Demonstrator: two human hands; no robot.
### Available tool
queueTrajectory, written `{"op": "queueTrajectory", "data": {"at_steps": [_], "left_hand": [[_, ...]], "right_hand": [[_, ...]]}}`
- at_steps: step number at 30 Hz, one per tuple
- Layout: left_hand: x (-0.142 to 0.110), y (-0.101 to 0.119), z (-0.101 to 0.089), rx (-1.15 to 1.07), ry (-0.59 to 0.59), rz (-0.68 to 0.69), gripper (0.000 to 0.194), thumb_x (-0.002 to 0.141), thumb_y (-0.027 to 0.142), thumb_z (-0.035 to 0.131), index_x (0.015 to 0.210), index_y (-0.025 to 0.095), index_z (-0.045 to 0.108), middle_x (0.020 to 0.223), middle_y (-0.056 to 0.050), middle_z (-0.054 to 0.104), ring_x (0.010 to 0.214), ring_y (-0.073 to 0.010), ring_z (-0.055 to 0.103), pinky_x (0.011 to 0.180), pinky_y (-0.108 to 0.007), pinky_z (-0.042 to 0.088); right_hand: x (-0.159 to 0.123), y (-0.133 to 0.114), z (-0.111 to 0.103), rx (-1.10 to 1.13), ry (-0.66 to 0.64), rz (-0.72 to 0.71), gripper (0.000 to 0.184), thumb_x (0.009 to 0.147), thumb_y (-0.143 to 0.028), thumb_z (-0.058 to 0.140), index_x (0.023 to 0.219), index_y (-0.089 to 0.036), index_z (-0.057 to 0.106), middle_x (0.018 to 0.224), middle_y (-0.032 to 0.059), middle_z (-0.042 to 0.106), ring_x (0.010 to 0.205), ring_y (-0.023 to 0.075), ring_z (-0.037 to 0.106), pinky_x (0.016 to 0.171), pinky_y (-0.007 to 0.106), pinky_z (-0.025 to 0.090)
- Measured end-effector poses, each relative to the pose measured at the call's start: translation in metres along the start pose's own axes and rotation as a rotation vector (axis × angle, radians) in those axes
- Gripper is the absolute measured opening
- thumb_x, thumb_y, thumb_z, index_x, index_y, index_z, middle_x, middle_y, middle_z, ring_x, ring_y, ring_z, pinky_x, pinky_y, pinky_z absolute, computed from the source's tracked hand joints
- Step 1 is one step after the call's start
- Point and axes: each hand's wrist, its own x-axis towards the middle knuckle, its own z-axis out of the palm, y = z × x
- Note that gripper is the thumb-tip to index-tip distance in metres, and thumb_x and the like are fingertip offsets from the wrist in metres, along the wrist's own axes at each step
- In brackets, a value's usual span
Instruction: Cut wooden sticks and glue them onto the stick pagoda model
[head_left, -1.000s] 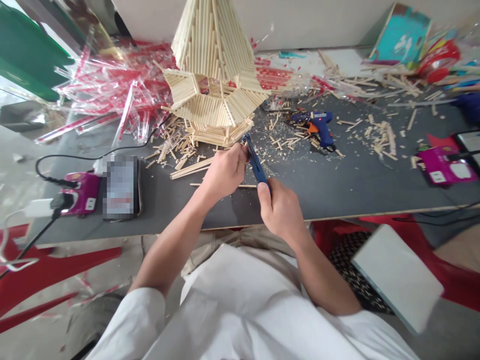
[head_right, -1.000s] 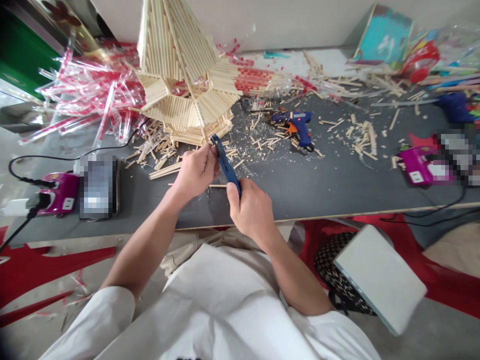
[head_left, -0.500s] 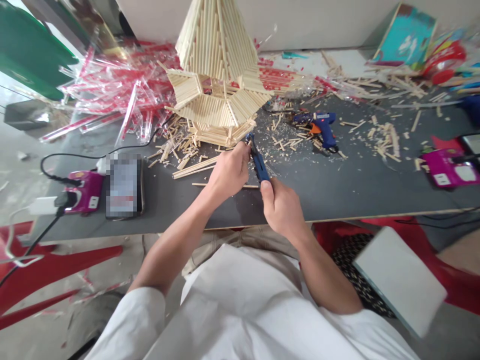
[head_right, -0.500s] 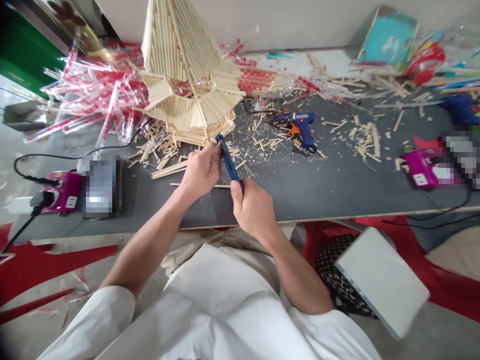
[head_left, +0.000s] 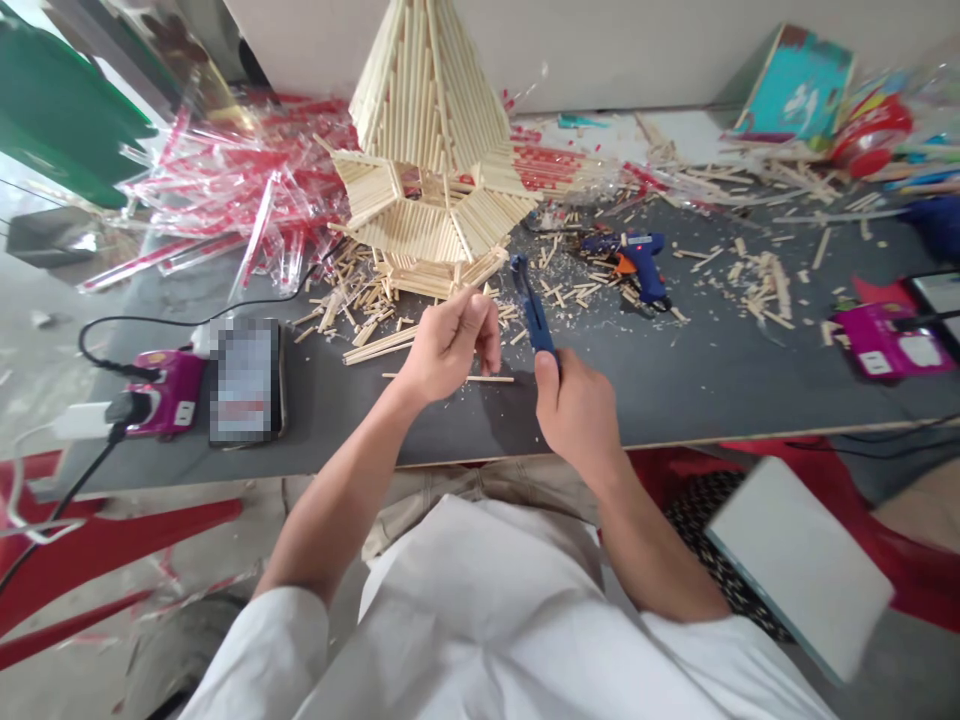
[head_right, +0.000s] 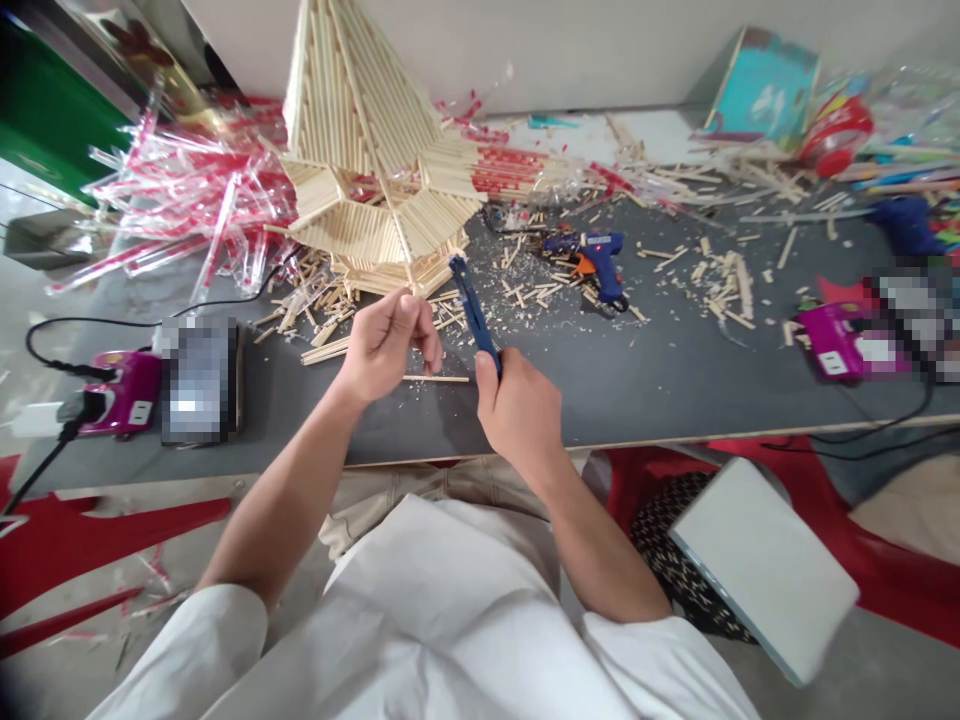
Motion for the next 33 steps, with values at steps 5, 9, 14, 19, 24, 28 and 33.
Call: {"op": "queueTrajectory", "data": {"at_steps": [5,9,14,19,24,28,33], "left_hand": [[-0.001,0.0,-0.008,-0.206,-0.162,-0.02,0.049,0.098,0.068,0.051,0.085,0.021,0.054,0.06,0.0,0.061,0.049,-0.0127,0.063,0.044,-0.023,0.05],[-0.002,-0.003,-0.014,-0.301,-0.243,0.048,0.042,0.105,0.056,0.047,0.089,0.019,0.055,0.062,-0.001,0.064,0.051,-0.0119,0.064,0.043,-0.021,0.05],[-0.007,0.006,-0.023,-0.125,-0.263,0.031,0.041,0.109,0.049,0.041,0.087,0.018,0.057,0.062,-0.001,0.065,0.049,-0.0101,0.062,0.047,-0.021,0.05],[-0.008,0.013,-0.043,0.421,-0.256,0.075,0.053,0.11,0.041,0.039,0.067,0.016,0.057,0.057,-0.002,0.065,0.049,-0.0058,0.057,0.055,-0.018,0.048],[-0.004,-0.004,-0.056,0.229,-0.263,-0.024,0.052,0.11,0.05,0.036,0.073,0.017,0.054,0.061,-0.003,0.064,0.051,-0.0086,0.06,0.053,-0.021,0.05],[-0.005,-0.016,-0.055,-0.021,-0.259,-0.096,0.044,0.107,0.055,0.04,0.086,0.018,0.052,0.069,-0.003,0.064,0.054,-0.0106,0.063,0.048,-0.022,0.051],[-0.007,-0.013,-0.054,-0.179,-0.285,-0.129,0.039,0.106,0.053,0.047,0.089,0.017,0.051,0.074,-0.003,0.065,0.057,-0.0114,0.065,0.048,-0.023,0.053]], "right_hand": [[-0.006,0.015,-0.013,-0.189,0.069,0.02,0.056,0.106,-0.059,0.027,0.106,-0.014,0.061,0.094,0.0167,0.068,0.085,0.0301,0.063,0.069,0.036,0.035],[-0.009,0.03,-0.013,-0.406,0.127,0.003,0.059,0.105,-0.058,0.033,0.118,-0.007,0.059,0.104,0.0225,0.064,0.098,0.0362,0.061,0.081,0.043,0.044],[-0.012,0.04,-0.002,-0.564,0.125,0.002,0.071,0.103,-0.057,0.035,0.136,0.003,0.051,0.115,0.0283,0.061,0.105,0.0417,0.057,0.09,0.05,0.046],[0.004,0.046,-0.015,-0.521,0.039,-0.033,0.084,0.098,-0.066,0.041,0.141,0.006,0.048,0.122,0.0315,0.059,0.113,0.0442,0.057,0.1,0.055,0.044],[0.071,0.072,-0.052,-0.414,0.168,0.034,0.068,0.099,-0.059,0.043,0.137,-0.005,0.057,0.133,0.0299,0.057,0.125,0.0442,0.054,0.105,0.057,0.043],[0.136,0.1,-0.059,-0.406,0.111,0.175,0.065,0.097,-0.051,0.051,0.13,0.005,0.059,0.128,0.0372,0.06,0.13,0.0476,0.053,0.108,0.059,0.041],[0.17,0.118,-0.044,-0.325,-0.016,0.35,0.059,0.095,-0.046,0.055,0.127,0.004,0.063,0.121,0.0367,0.066,0.119,0.046,0.064,0.099,0.054,0.05]]}}
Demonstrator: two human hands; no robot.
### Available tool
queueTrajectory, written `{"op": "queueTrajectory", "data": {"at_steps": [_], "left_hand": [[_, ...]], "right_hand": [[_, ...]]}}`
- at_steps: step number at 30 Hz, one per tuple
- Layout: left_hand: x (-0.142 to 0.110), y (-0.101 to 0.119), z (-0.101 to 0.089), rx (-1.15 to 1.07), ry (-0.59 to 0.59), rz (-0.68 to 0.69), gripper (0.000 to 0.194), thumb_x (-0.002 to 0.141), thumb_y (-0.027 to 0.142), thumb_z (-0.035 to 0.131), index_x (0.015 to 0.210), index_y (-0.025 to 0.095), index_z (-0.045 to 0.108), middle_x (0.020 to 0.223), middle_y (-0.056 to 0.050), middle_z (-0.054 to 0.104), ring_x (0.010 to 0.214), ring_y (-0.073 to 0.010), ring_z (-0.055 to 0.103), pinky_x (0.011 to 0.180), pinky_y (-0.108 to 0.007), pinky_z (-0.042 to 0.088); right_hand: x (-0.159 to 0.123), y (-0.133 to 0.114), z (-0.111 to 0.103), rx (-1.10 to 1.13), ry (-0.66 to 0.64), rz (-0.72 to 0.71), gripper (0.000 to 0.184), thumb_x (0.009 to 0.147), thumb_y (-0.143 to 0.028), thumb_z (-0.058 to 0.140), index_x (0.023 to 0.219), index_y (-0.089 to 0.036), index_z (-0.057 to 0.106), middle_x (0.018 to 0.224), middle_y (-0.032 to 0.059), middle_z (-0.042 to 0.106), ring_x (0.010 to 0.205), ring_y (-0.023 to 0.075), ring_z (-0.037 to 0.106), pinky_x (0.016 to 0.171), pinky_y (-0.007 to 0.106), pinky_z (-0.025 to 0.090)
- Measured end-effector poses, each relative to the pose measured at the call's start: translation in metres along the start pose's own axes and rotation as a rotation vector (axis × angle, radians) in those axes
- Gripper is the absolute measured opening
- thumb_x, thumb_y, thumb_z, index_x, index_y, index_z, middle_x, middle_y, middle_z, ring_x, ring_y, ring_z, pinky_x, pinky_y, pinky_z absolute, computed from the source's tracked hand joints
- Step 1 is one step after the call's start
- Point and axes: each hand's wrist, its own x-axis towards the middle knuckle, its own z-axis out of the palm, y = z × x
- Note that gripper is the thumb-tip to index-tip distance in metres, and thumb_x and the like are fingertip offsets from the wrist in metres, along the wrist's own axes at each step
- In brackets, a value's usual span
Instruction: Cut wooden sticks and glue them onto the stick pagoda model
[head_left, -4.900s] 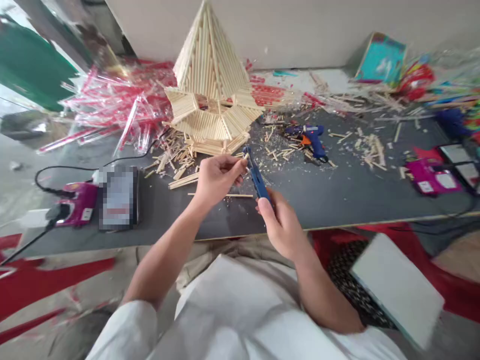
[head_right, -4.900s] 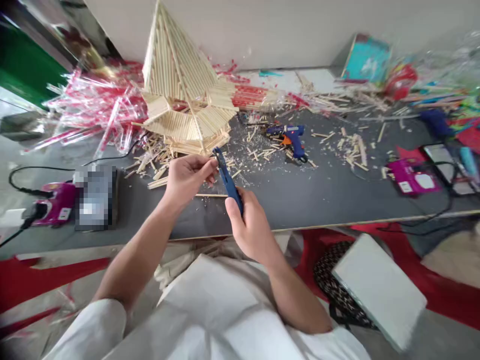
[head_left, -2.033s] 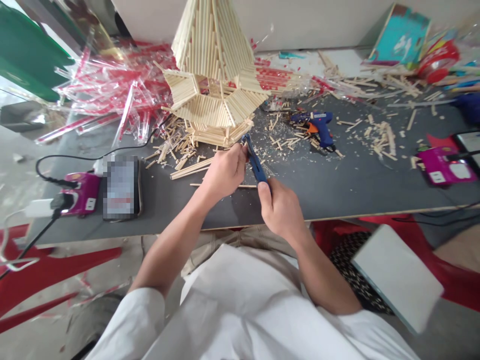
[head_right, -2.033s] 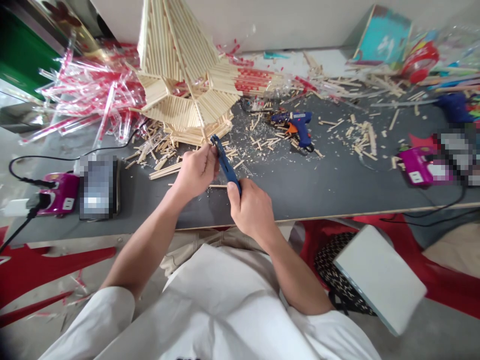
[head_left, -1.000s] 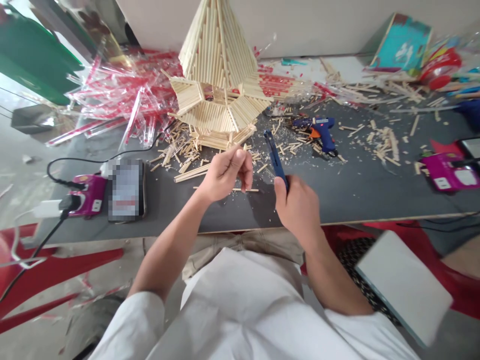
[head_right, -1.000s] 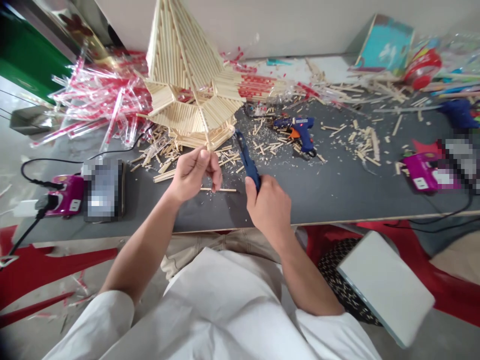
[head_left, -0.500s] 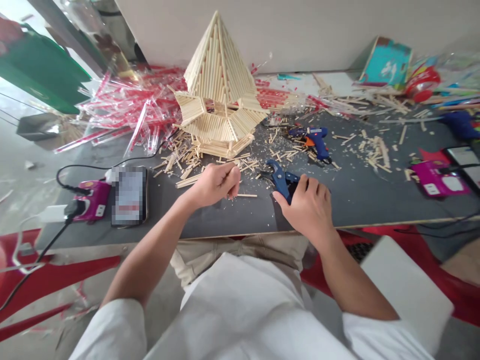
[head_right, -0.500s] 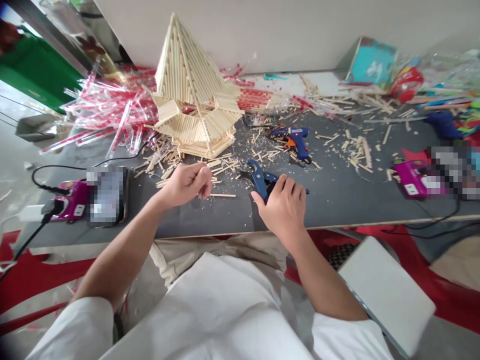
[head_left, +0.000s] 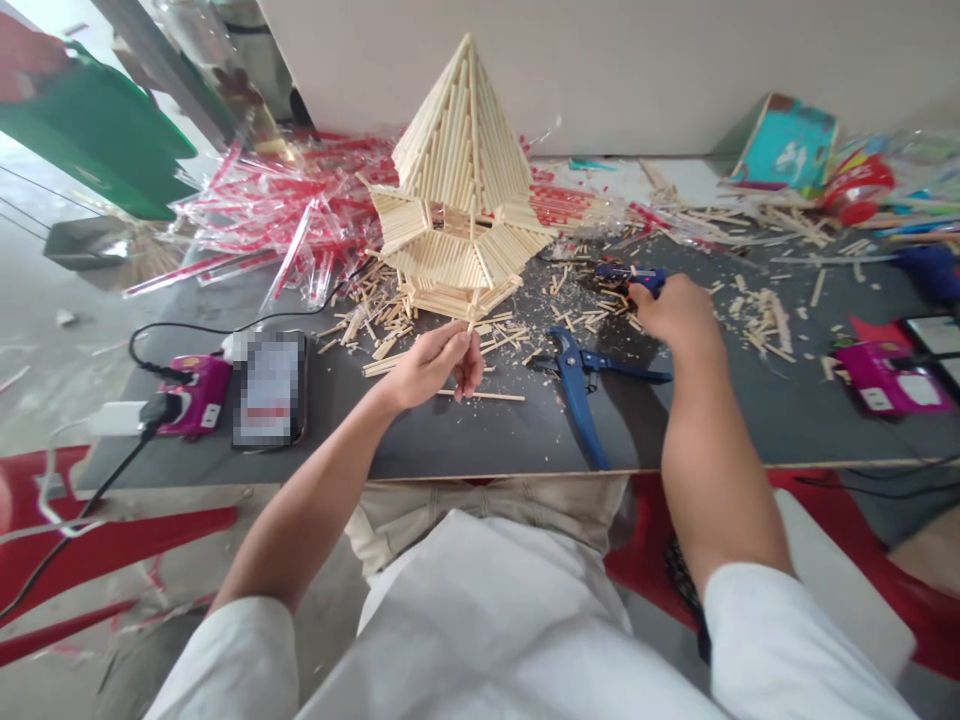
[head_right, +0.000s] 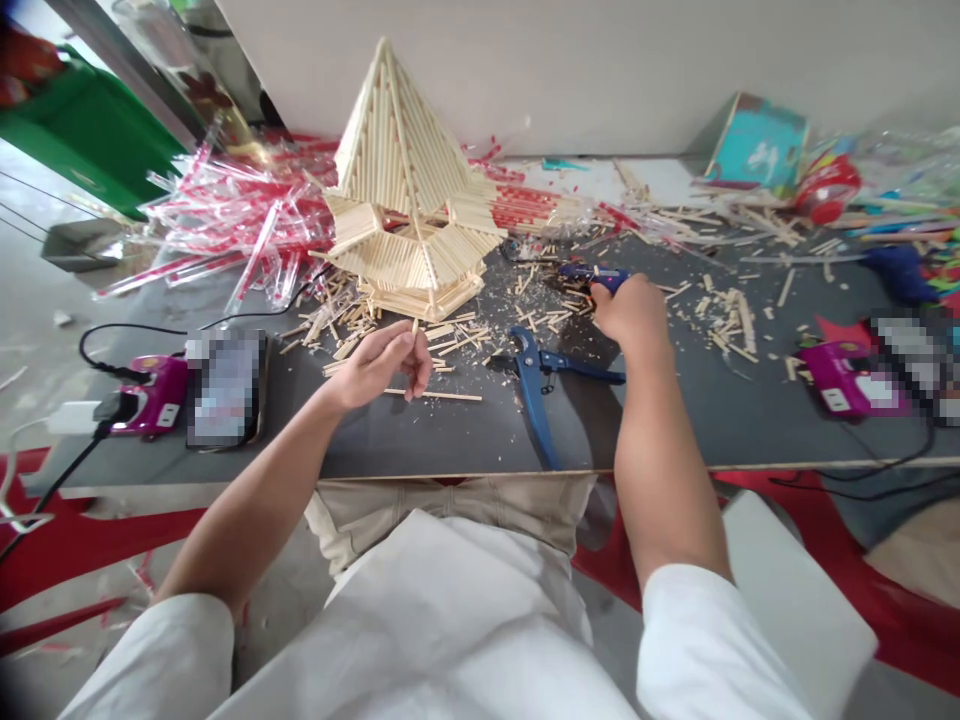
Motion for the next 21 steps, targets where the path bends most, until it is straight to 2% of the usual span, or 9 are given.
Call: {"op": "queueTrajectory", "data": {"at_steps": [3,6,13,18,21], "left_hand": [[-0.001,0.005,-0.001,-0.063,-0.029,-0.013,0.037,0.105,0.051,0.051,0.091,0.016,0.055,0.075,-0.004,0.066,0.058,-0.0115,0.065,0.048,-0.022,0.053],[-0.001,0.006,-0.003,-0.132,-0.037,-0.014,0.034,0.105,0.046,0.054,0.098,0.014,0.062,0.073,-0.004,0.067,0.056,-0.0115,0.065,0.047,-0.022,0.053],[-0.004,0.002,-0.004,-0.172,-0.024,0.036,0.031,0.102,0.043,0.06,0.105,0.014,0.07,0.067,-0.002,0.066,0.052,-0.0108,0.062,0.046,-0.022,0.052],[-0.005,0.004,-0.002,-0.168,-0.012,0.025,0.034,0.102,0.047,0.059,0.103,0.015,0.069,0.066,-0.002,0.065,0.051,-0.0109,0.061,0.045,-0.022,0.051],[-0.003,0.006,-0.002,-0.143,0.034,0.004,0.037,0.101,0.052,0.058,0.099,0.016,0.067,0.065,-0.002,0.065,0.05,-0.0108,0.059,0.046,-0.023,0.05]], "right_hand": [[-0.001,0.004,0.005,0.019,-0.033,0.022,0.055,0.093,-0.054,0.057,0.113,-0.004,0.07,0.112,0.0324,0.071,0.11,0.0447,0.069,0.093,0.052,0.052],[-0.005,0.008,0.01,0.044,0.01,-0.027,0.057,0.089,-0.06,0.061,0.106,-0.007,0.072,0.107,0.0295,0.072,0.109,0.0426,0.069,0.092,0.049,0.053],[-0.006,0.007,0.021,0.084,0.078,-0.021,0.056,0.081,-0.055,0.07,0.111,-0.008,0.069,0.11,0.0286,0.07,0.109,0.042,0.067,0.094,0.051,0.053],[-0.013,-0.001,0.016,0.128,0.106,0.051,0.06,0.081,-0.047,0.068,0.125,-0.007,0.061,0.116,0.0305,0.069,0.11,0.0442,0.068,0.094,0.052,0.053],[-0.02,-0.007,0.009,0.169,0.168,0.063,0.067,0.086,-0.051,0.062,0.134,-0.005,0.052,0.121,0.0312,0.067,0.114,0.0445,0.066,0.094,0.052,0.052]]}}
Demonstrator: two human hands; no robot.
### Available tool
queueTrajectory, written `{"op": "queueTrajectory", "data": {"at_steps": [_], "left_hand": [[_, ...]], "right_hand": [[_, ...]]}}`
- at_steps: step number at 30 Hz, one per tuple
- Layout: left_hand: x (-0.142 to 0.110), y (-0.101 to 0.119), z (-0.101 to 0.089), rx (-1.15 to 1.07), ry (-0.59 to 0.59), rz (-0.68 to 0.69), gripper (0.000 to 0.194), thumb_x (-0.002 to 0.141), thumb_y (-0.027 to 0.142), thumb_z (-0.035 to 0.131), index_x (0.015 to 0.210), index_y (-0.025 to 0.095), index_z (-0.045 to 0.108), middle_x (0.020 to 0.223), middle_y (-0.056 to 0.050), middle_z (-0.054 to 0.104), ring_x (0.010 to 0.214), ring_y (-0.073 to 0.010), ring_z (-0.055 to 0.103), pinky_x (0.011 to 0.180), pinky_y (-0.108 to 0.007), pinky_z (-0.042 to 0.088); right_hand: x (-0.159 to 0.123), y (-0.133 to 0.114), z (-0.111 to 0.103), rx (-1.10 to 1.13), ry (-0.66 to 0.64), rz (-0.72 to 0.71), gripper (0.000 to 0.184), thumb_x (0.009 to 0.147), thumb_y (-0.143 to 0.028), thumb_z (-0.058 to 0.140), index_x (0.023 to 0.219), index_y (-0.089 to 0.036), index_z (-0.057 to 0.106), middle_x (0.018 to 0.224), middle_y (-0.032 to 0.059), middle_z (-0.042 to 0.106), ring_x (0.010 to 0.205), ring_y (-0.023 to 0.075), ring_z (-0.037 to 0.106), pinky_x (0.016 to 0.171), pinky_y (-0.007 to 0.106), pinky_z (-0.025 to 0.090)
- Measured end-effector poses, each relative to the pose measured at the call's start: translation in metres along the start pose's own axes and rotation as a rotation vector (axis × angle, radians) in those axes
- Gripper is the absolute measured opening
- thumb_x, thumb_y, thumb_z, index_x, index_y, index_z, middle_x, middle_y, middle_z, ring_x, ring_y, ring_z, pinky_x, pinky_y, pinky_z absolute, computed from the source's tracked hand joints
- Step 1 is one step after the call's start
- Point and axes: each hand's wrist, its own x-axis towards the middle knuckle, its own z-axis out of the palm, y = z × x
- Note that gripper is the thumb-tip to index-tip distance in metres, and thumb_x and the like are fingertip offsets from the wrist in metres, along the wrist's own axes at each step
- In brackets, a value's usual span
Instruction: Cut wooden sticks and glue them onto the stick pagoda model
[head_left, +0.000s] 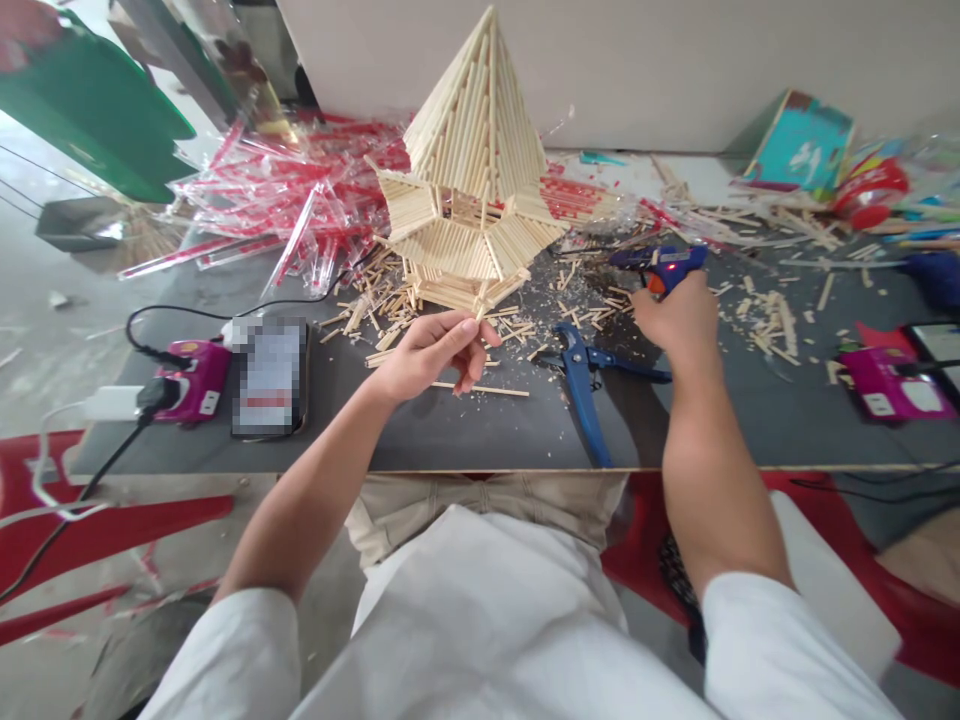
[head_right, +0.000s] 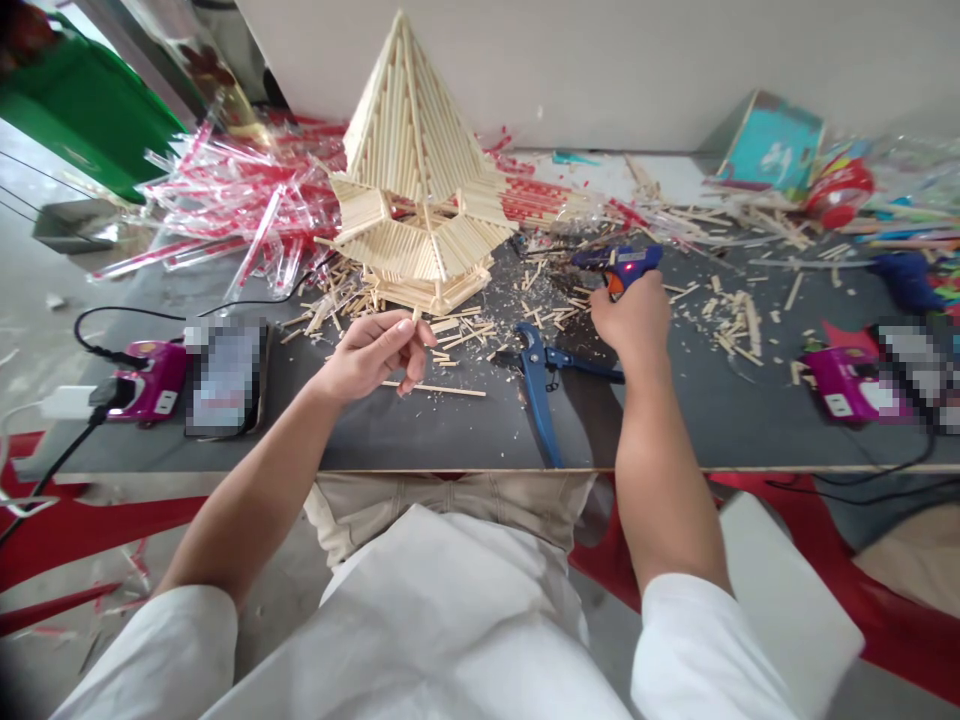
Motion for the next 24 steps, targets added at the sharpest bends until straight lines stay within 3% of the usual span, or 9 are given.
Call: {"op": "queueTrajectory", "data": {"at_steps": [4,8,10,15,20,24], "left_hand": [[0.007,-0.005,-0.005,0.155,0.135,0.028,0.04,0.1,0.056,0.055,0.091,0.018,0.061,0.06,-0.001,0.062,0.047,-0.0097,0.056,0.045,-0.022,0.047],[0.012,-0.017,-0.012,0.497,0.313,0.099,0.039,0.104,0.051,0.048,0.092,0.017,0.062,0.062,0.0,0.062,0.047,-0.0077,0.055,0.048,-0.019,0.043],[0.013,-0.021,-0.014,0.715,0.348,0.124,0.037,0.106,0.045,0.044,0.095,0.016,0.064,0.065,0.0,0.064,0.05,-0.0077,0.056,0.053,-0.02,0.044],[0.01,-0.024,-0.016,1.122,0.36,0.172,0.031,0.105,0.032,0.04,0.098,0.017,0.067,0.07,-0.001,0.07,0.058,-0.0112,0.061,0.066,-0.024,0.045],[0.011,-0.022,-0.017,1.137,0.408,0.165,0.032,0.105,0.033,0.041,0.095,0.018,0.067,0.07,-0.002,0.069,0.059,-0.0128,0.061,0.064,-0.024,0.043],[0.011,-0.022,-0.018,1.151,0.432,0.153,0.032,0.104,0.033,0.042,0.093,0.018,0.068,0.067,-0.001,0.067,0.057,-0.0125,0.059,0.063,-0.024,0.042]], "right_hand": [[-0.005,-0.016,-0.014,0.063,0.137,-0.084,0.083,0.092,-0.069,0.049,0.146,-0.007,0.035,0.126,0.0305,0.063,0.117,0.0439,0.063,0.09,0.052,0.048],[-0.01,-0.048,-0.033,0.109,0.279,-0.338,0.07,0.101,-0.068,0.025,0.146,-0.017,0.038,0.119,0.0232,0.066,0.103,0.0329,0.062,0.085,0.045,0.047],[-0.016,-0.066,-0.04,0.115,0.312,-0.443,0.065,0.103,-0.064,0.018,0.145,-0.02,0.041,0.114,0.0204,0.067,0.097,0.0288,0.06,0.084,0.042,0.047],[-0.039,-0.089,-0.036,0.089,0.22,-0.534,0.058,0.105,-0.054,0.025,0.145,-0.017,0.044,0.11,0.0175,0.068,0.097,0.0304,0.065,0.084,0.046,0.05],[-0.049,-0.081,-0.02,0.122,0.053,-0.562,0.052,0.101,-0.051,0.04,0.142,-0.019,0.047,0.101,0.0144,0.071,0.094,0.0312,0.069,0.088,0.046,0.052],[-0.048,-0.078,-0.02,0.157,0.004,-0.561,0.054,0.098,-0.053,0.047,0.141,-0.021,0.047,0.099,0.0127,0.072,0.09,0.0304,0.069,0.089,0.046,0.053]]}}
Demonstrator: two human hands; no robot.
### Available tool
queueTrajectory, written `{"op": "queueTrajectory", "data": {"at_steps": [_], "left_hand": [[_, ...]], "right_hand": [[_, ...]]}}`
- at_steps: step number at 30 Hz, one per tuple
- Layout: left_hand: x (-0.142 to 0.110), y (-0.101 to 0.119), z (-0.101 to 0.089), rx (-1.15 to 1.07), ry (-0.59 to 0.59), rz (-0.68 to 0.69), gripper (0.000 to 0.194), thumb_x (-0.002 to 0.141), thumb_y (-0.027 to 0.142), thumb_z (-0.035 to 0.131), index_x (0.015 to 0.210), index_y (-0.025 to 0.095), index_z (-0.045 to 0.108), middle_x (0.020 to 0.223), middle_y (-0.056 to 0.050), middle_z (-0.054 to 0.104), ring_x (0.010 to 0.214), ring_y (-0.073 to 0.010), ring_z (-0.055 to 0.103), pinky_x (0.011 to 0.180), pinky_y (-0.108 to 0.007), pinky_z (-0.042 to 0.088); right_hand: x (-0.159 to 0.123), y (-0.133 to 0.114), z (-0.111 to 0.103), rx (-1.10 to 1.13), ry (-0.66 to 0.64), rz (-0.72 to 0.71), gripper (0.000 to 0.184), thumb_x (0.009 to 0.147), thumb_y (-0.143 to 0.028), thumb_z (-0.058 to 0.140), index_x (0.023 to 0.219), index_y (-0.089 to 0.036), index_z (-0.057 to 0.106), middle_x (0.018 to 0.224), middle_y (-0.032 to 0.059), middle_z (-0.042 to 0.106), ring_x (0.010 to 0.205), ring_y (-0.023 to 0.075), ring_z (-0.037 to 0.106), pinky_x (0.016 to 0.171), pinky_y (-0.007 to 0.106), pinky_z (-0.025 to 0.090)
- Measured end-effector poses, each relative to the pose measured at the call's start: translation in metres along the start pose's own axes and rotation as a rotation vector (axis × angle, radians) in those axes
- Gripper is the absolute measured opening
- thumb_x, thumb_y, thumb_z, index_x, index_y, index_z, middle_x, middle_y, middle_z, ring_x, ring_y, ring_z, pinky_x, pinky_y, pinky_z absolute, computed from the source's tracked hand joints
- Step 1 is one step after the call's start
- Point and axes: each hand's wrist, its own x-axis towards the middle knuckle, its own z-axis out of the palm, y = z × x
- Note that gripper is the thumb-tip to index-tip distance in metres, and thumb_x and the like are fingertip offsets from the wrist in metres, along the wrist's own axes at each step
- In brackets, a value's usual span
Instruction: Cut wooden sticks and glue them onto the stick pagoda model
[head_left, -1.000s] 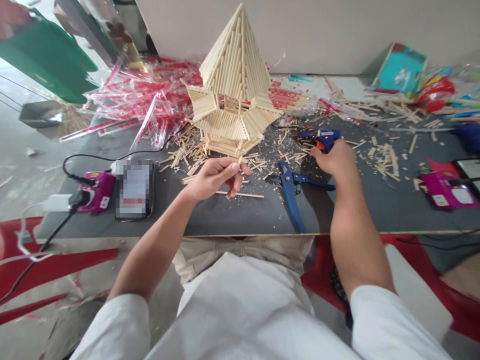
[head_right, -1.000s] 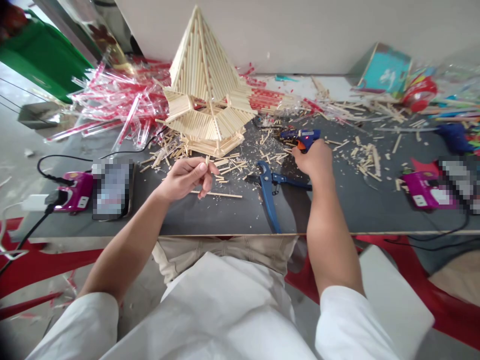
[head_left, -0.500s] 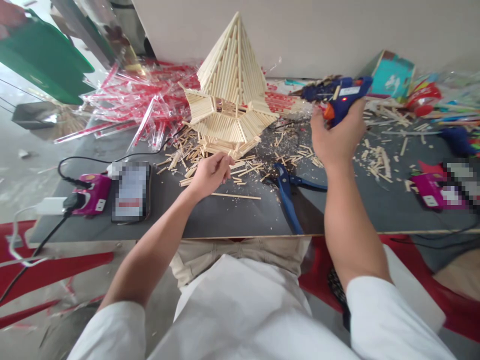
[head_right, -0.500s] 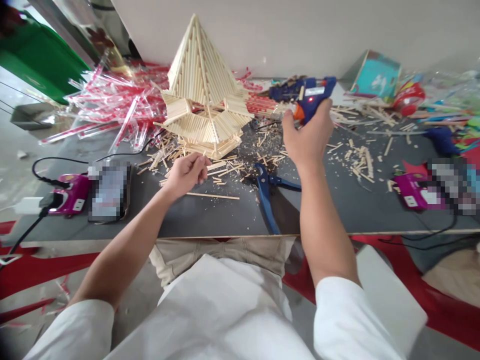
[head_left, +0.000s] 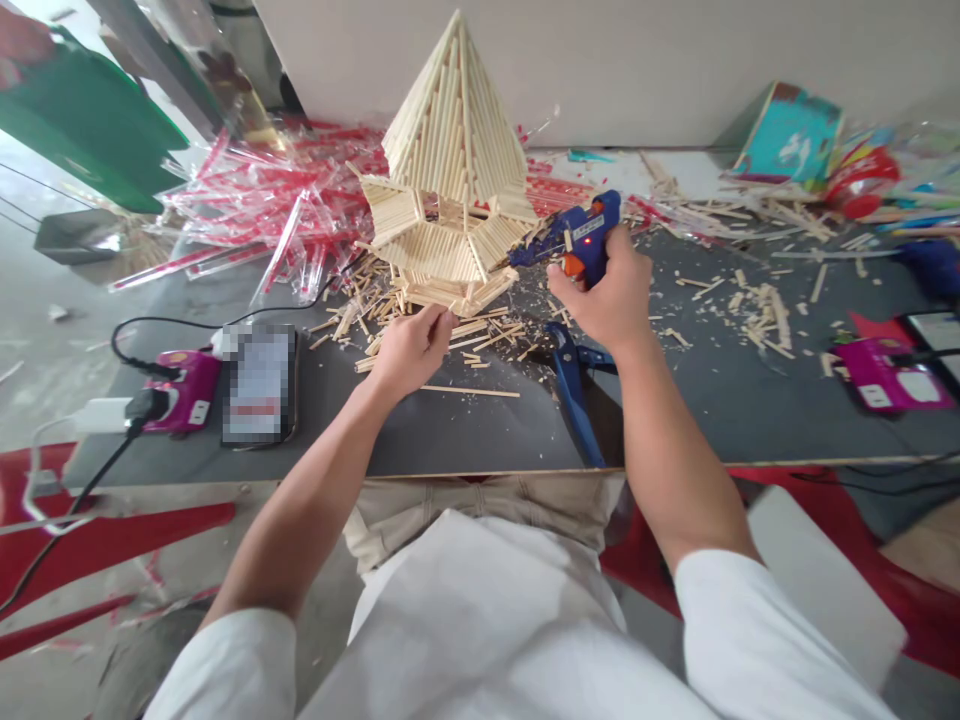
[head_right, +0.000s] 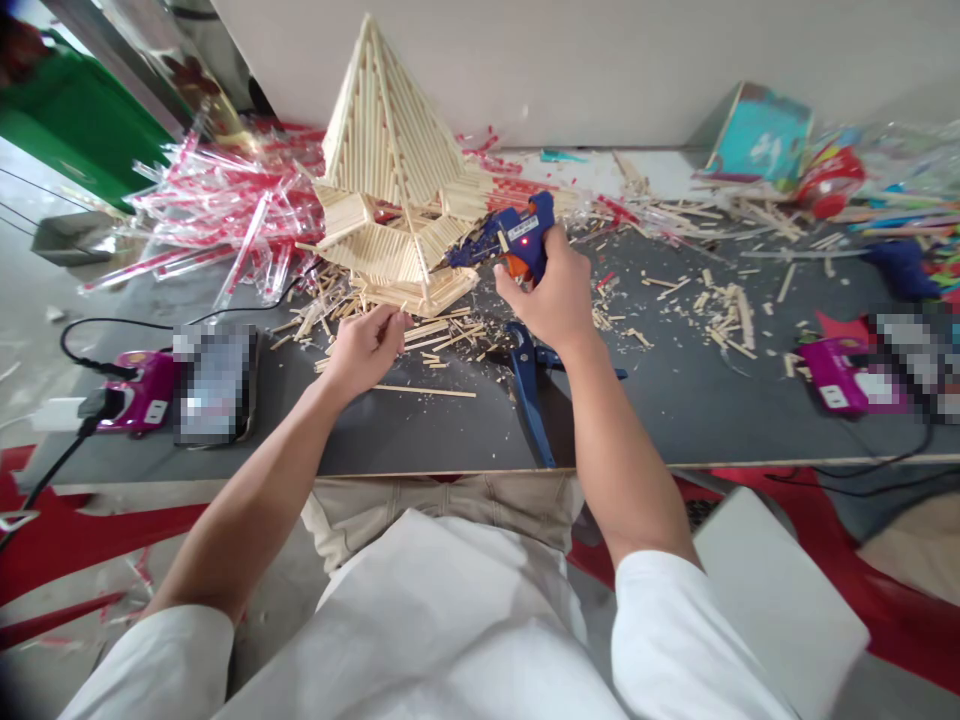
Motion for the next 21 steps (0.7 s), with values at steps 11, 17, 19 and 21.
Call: {"op": "queueTrajectory", "data": {"at_steps": [11,17,19,21], "left_hand": [[-0.0014,-0.0001,0.0023,0.017,-0.002,0.001,0.034,0.104,0.036,0.041,0.093,0.018,0.068,0.066,-0.001,0.067,0.058,-0.0134,0.06,0.063,-0.024,0.042],[-0.0017,0.0006,0.0015,0.032,-0.008,-0.002,0.034,0.104,0.036,0.041,0.093,0.019,0.068,0.068,-0.001,0.068,0.059,-0.0137,0.061,0.065,-0.025,0.043],[-0.0017,0.0013,0.0012,0.032,-0.012,-0.005,0.034,0.104,0.036,0.041,0.093,0.019,0.068,0.067,-0.001,0.068,0.06,-0.0141,0.062,0.066,-0.025,0.044],[-0.0017,0.0018,0.001,0.034,-0.02,-0.007,0.034,0.104,0.036,0.041,0.093,0.019,0.068,0.066,-0.001,0.068,0.06,-0.0143,0.062,0.066,-0.025,0.044]], "right_hand": [[-0.002,-0.0015,-0.0005,-0.025,-0.062,-0.037,0.064,0.095,-0.061,0.056,0.141,-0.019,0.045,0.105,0.0133,0.069,0.1,0.0328,0.066,0.094,0.048,0.049],[-0.0023,-0.0003,-0.0082,-0.007,-0.118,-0.087,0.061,0.095,-0.058,0.059,0.139,-0.019,0.046,0.105,0.013,0.07,0.101,0.0337,0.066,0.098,0.049,0.047],[-0.0019,0.0012,-0.0078,-0.025,-0.125,-0.088,0.06,0.096,-0.06,0.057,0.139,-0.019,0.047,0.104,0.0133,0.07,0.1,0.0335,0.066,0.096,0.049,0.048],[-0.0013,0.0023,-0.0062,-0.038,-0.121,-0.066,0.062,0.096,-0.062,0.055,0.14,-0.019,0.047,0.103,0.0137,0.07,0.1,0.034,0.066,0.093,0.049,0.049]]}}
